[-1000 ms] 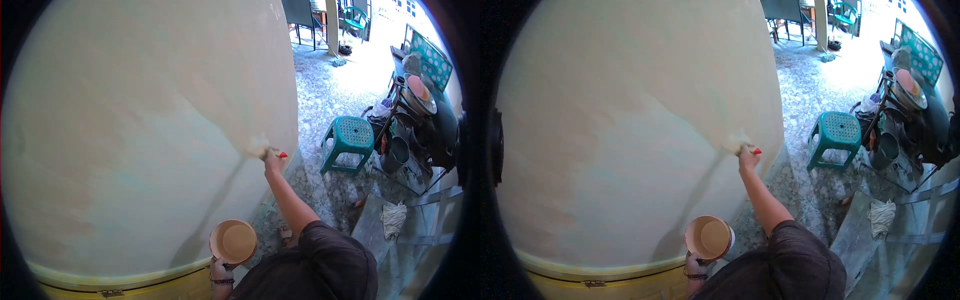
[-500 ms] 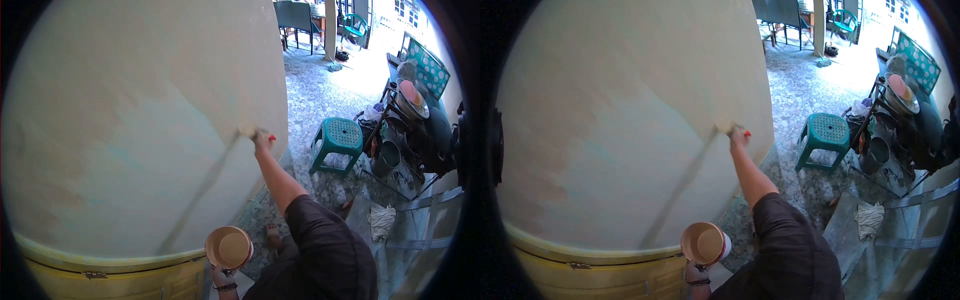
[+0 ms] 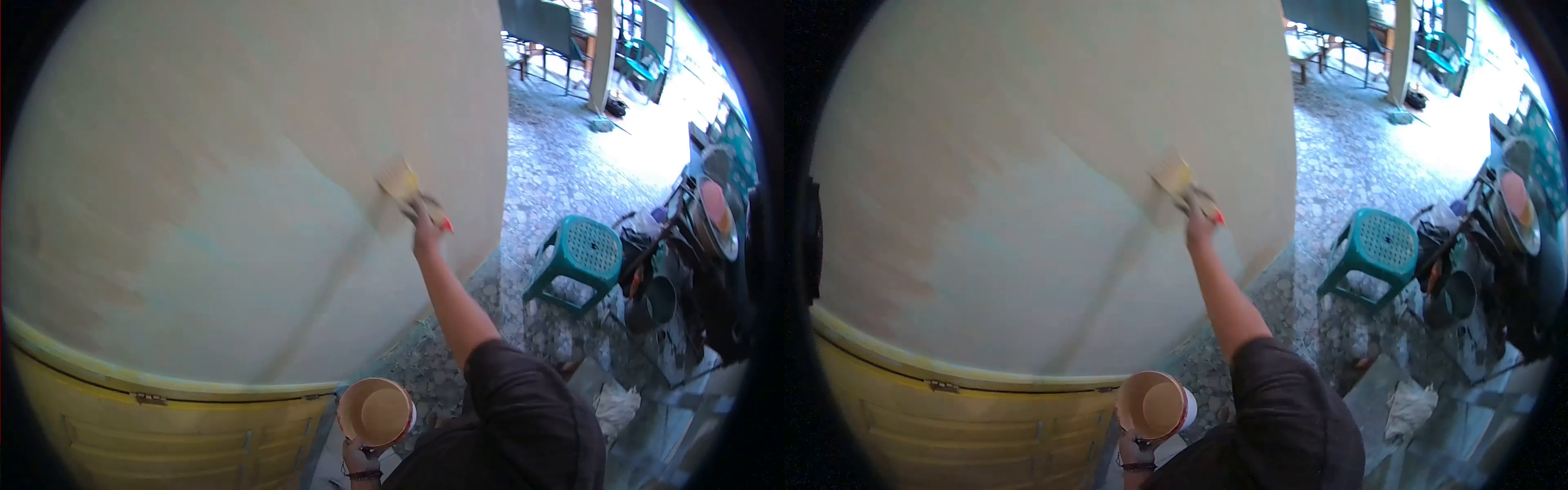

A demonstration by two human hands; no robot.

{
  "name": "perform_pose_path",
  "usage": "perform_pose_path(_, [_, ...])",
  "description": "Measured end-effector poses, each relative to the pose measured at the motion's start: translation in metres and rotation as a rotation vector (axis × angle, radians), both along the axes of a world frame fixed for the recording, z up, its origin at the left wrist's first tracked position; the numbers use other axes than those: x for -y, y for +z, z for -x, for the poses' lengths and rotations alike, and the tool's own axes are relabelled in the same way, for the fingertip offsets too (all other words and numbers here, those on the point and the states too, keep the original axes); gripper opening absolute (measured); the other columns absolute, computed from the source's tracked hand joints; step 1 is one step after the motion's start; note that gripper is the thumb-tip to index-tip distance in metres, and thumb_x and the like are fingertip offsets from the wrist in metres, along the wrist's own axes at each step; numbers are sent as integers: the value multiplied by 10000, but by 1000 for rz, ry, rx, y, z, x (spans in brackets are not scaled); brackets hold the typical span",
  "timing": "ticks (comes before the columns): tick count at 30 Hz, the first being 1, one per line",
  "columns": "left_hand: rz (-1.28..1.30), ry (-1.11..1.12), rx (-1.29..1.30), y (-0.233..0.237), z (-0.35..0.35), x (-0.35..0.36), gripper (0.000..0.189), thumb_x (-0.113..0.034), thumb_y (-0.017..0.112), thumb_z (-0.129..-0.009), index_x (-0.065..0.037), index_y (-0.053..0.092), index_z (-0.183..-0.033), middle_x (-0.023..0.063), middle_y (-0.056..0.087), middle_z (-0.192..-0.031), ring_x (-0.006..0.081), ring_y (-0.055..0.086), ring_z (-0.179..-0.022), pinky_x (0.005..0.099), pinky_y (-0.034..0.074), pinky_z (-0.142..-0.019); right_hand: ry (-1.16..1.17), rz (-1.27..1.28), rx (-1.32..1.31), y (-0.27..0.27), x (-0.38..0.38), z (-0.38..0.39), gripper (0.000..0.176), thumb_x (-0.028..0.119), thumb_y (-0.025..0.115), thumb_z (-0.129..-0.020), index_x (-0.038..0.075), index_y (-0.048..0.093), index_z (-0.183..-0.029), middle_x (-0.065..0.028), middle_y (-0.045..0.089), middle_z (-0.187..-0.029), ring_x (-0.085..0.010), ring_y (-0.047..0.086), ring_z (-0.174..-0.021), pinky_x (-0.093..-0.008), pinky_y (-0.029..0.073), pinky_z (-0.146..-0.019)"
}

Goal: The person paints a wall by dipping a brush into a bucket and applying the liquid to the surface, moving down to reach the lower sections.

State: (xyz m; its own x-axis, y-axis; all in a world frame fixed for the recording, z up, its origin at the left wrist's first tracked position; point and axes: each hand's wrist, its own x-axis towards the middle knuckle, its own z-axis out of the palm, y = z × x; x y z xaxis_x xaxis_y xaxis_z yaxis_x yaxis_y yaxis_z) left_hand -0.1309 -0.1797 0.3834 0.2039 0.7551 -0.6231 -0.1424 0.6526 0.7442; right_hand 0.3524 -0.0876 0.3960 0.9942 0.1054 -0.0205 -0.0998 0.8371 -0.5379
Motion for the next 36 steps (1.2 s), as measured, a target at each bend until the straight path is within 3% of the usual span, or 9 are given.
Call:
perform_pose_path(5, [-41,57,9,-9,-21,14,392,-22,481,-667,16,495,-1058,153,589,-953,284,632,-780,498,576,-616,-231,164,-404,-110,-2,-6,182,39,583,-823,-14,532,-990,-112,616,-882,-199,632,-762,-324,560,-654])
perform_pose_path(8, [-31,90,11,18,-60,27,441,-20,476,-652,24,483,-1091,160,583,-973,301,630,-791,496,577,-611,-358,753,108,62,-2,-13,153,46,603,-827,-41,540,-936,-102,596,-858,-163,612,-761,-287,556,-664])
perform_pose_path(10, [-53,78,18,9,-63,30,465,-19,472,-646,25,475,-1109,164,578,-990,313,628,-804,493,577,-607,-233,88,138,156,13,-4,173,62,589,-855,-39,520,-977,-115,595,-896,-182,621,-783,-314,562,-646])
perform_pose_path(13, [-19,85,13,19,-85,38,475,-24,465,-645,5,474,-1119,161,574,-1011,330,625,-829,526,568,-621,-168,-186,282,169,12,-10,197,72,575,-872,-39,488,-1010,-129,592,-922,-206,630,-801,-331,565,-629])
perform_pose_path(21, [-25,26,-12,16,-101,36,467,-39,476,-665,-42,481,-1132,124,581,-999,293,620,-828,510,561,-626,-193,496,-94,-57,33,-29,103,44,563,-834,17,543,-931,-107,606,-880,-199,617,-755,-294,519,-651])
perform_pose_path(25, [6,80,-19,-9,-92,26,475,-40,477,-667,-43,477,-1142,135,579,-1011,296,619,-837,513,564,-618,-317,637,258,72,10,-21,151,40,601,-768,19,572,-914,-122,586,-838,-276,575,-834,-349,450,-755])
perform_pose_path(28, [16,53,25,23,-109,34,494,-34,468,-664,-39,470,-1158,144,572,-1037,303,614,-853,491,561,-579,-112,-7,273,171,32,-16,95,46,588,-837,-5,552,-908,-104,581,-848,-193,610,-741,-303,511,-621])
perform_pose_path(33, [1,-1,0,28,-115,15,513,-5,458,-641,-33,475,-1154,141,572,-1044,278,613,-846,411,552,-552,4,79,112,-6,17,-24,122,64,579,-857,-8,531,-942,-103,584,-880,-178,628,-744,-297,548,-612])
perform_pose_path(36, [-26,-57,7,5,-103,-10,447,15,453,-628,-20,503,-1071,107,584,-935,225,603,-748,363,545,-546,55,851,-163,-190,81,-13,125,99,616,-811,27,591,-910,-72,616,-811,-152,604,-717,-275,502,-604])
